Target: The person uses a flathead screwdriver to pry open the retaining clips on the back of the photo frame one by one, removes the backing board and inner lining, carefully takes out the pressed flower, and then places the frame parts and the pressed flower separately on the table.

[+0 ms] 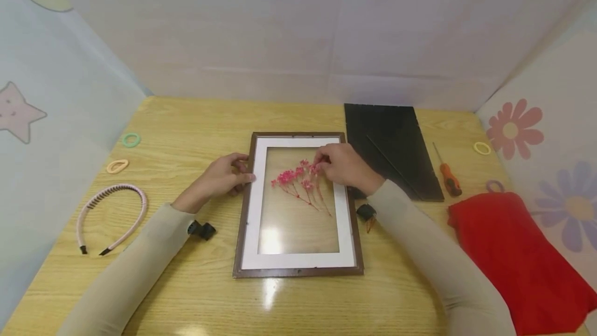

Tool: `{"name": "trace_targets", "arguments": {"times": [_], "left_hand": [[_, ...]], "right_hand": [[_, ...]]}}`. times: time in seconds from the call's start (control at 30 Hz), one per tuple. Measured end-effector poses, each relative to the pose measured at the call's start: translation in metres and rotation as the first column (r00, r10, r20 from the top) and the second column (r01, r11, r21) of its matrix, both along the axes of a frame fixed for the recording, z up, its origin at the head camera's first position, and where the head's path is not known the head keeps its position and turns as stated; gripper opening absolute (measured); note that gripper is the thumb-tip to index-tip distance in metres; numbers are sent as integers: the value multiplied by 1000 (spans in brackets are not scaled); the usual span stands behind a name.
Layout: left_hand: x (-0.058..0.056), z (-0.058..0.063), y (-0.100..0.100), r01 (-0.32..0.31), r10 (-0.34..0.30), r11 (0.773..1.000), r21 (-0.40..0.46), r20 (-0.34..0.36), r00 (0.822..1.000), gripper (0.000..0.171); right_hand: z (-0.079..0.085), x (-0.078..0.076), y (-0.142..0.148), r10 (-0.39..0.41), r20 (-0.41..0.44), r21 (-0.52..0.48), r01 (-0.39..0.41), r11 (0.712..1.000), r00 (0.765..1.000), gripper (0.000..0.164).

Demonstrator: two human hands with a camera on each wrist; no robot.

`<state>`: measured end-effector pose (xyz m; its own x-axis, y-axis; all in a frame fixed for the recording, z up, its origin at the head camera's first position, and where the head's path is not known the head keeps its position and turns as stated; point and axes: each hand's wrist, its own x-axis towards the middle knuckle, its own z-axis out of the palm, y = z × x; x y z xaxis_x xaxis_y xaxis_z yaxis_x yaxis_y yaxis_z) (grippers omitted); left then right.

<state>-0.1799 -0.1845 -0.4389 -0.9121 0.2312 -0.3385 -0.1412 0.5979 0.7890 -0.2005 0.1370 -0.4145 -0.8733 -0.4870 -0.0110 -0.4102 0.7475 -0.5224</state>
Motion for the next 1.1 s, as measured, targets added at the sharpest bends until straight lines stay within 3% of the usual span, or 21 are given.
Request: {"name": "trace_targets", "arguments": {"times": [0.33,0.6,0.8,1.1], "left_hand": [[-1,-2,-1,1,-1,1000,3,3,1000,70],[-1,-1,0,3,-3,1000,2,6,1000,70],[-2,-2,0,1,-1,1000,8,6,1000,70],[-1,-1,0,2,-2,1000,9,11,1000,70]], "right_hand": [[19,6,3,-11,-74,-87,5,996,997,7],[27,7,9,-87,9,-202,87,975,996,9],[35,9,15,-111,-24,-231,103,967,993,10],[45,16,40,-255,-31,-274,237,932,967,8]]}}
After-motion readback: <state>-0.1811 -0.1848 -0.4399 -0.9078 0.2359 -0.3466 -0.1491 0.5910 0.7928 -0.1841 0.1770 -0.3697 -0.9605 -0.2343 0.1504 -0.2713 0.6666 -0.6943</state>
